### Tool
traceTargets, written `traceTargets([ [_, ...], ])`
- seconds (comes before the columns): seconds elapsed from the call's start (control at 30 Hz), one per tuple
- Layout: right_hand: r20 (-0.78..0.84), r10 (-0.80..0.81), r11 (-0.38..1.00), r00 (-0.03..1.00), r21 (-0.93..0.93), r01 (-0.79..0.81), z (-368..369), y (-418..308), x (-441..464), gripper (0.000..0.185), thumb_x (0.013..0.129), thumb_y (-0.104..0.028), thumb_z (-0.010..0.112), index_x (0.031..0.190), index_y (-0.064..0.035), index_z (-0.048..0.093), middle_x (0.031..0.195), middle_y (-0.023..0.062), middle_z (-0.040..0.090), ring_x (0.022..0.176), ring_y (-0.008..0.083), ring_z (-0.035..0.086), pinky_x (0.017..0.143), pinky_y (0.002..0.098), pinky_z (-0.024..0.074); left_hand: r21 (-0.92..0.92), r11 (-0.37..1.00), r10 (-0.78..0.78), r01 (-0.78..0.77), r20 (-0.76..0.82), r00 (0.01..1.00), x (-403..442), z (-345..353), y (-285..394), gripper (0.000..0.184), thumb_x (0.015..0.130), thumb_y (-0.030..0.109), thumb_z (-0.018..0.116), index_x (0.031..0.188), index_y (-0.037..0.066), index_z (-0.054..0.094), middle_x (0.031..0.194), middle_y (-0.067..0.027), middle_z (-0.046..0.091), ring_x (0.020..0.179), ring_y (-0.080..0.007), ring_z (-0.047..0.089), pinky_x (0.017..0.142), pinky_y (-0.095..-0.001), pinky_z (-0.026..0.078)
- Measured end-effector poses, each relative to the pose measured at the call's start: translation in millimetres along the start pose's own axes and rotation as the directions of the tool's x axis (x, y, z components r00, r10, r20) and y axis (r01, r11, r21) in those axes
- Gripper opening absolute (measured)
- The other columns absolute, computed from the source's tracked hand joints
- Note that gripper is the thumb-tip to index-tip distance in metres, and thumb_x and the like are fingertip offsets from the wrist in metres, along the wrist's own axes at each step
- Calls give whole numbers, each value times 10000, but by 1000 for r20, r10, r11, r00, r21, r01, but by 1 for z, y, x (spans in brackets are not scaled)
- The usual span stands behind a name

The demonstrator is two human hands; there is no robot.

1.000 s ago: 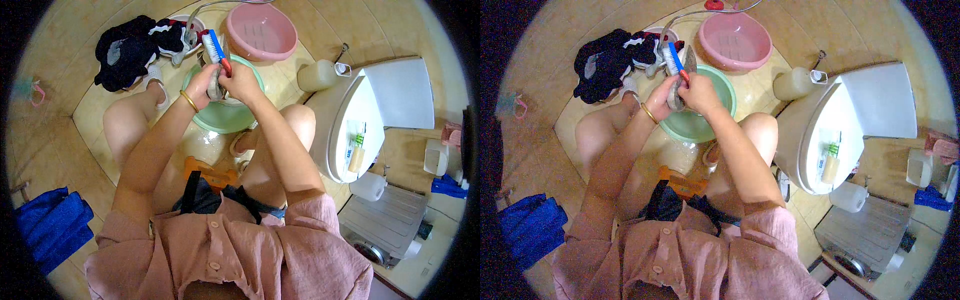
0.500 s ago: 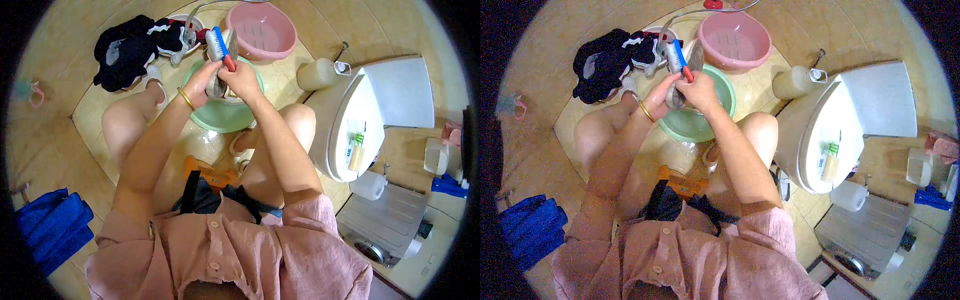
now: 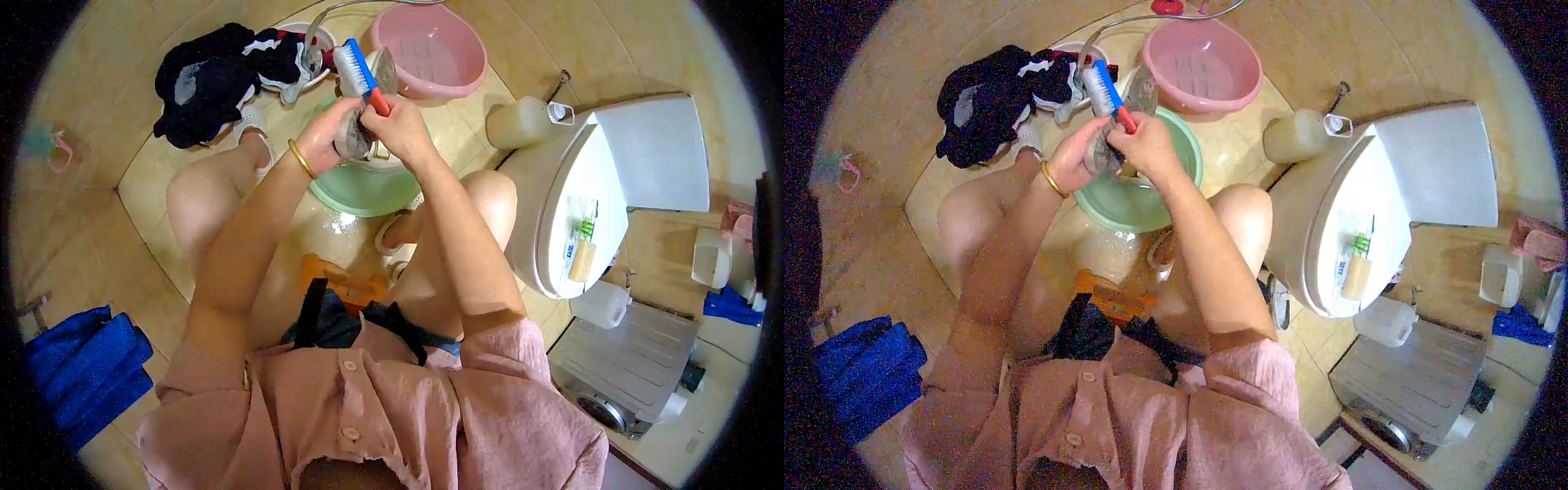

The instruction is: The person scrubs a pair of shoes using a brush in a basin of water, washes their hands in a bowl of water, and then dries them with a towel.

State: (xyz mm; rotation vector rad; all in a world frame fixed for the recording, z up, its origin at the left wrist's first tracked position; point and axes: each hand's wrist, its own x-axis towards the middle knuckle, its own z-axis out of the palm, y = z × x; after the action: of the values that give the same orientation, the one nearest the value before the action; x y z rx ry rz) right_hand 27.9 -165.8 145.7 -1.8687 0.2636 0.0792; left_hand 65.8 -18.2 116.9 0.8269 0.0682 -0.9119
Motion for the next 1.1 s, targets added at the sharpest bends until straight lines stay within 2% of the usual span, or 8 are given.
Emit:
traceTargets([
  [0.07,17,-102,988,995,-112,103,-1,-3,-1,192,728,-205,654,730,-28,578,636,59,589,594,161,549,588,329,449,-87,995,-38,42,45,998,-1,-2,2,340,960,358,431,1182,122,534,960,-34,652,786,-186,643,632,-370,528],
  [0.23,34,-72,996,997,-44,74,-3,-4,-1,197,751,-211,636,791,-22,598,674,80,601,628,162,563,617,321,461,-147,985,-52,90,246,968,-2,-7,8,388,973,380,355,1169,106,548,1001,-47,653,824,-224,645,640,-414,537],
  [0.33,64,-17,999,998,45,14,-5,-10,-5,197,788,-207,623,837,-17,617,682,38,587,652,127,549,631,314,460,-180,980,-38,85,251,967,-2,-8,7,391,971,381,360,1165,101,553,1004,-48,652,828,-228,644,645,-420,537],
  [0.6,203,56,967,978,234,-104,-9,-13,-7,104,815,-161,636,814,-76,576,677,-24,536,574,71,485,482,236,375,-221,968,-60,122,265,962,2,-15,5,428,968,391,354,1200,94,556,1082,-62,653,898,-244,648,705,-455,537],
  [0.7,231,71,947,970,291,-138,-11,-16,-7,109,820,-170,644,816,-91,569,659,-36,519,514,70,451,430,236,332,-223,968,-26,118,378,926,3,-18,5,441,970,392,344,1212,85,546,1102,-70,646,930,-245,643,731,-460,534],
  [0.87,155,112,831,982,527,-178,-21,-24,-9,175,862,-266,626,869,-105,558,586,-55,430,429,59,334,396,247,254,-354,932,34,85,317,948,-3,-10,10,447,969,376,348,1267,79,497,1170,-95,615,1007,-269,619,789,-485,520],
  [1.0,63,123,768,990,626,-135,-33,-42,-22,347,939,-410,475,939,-75,568,571,-52,383,415,62,299,390,229,204,-322,947,106,20,368,924,-15,12,24,484,938,378,407,1270,33,479,1201,-148,587,1058,-312,599,817,-465,520],
  [1.1,10,79,817,997,573,-71,-36,-41,-27,395,964,-434,412,951,-69,563,570,-48,370,420,59,292,386,226,207,-348,937,151,-40,298,943,-12,11,26,552,893,378,460,1279,-16,448,1202,-189,572,1063,-367,585,856,-476,509],
])
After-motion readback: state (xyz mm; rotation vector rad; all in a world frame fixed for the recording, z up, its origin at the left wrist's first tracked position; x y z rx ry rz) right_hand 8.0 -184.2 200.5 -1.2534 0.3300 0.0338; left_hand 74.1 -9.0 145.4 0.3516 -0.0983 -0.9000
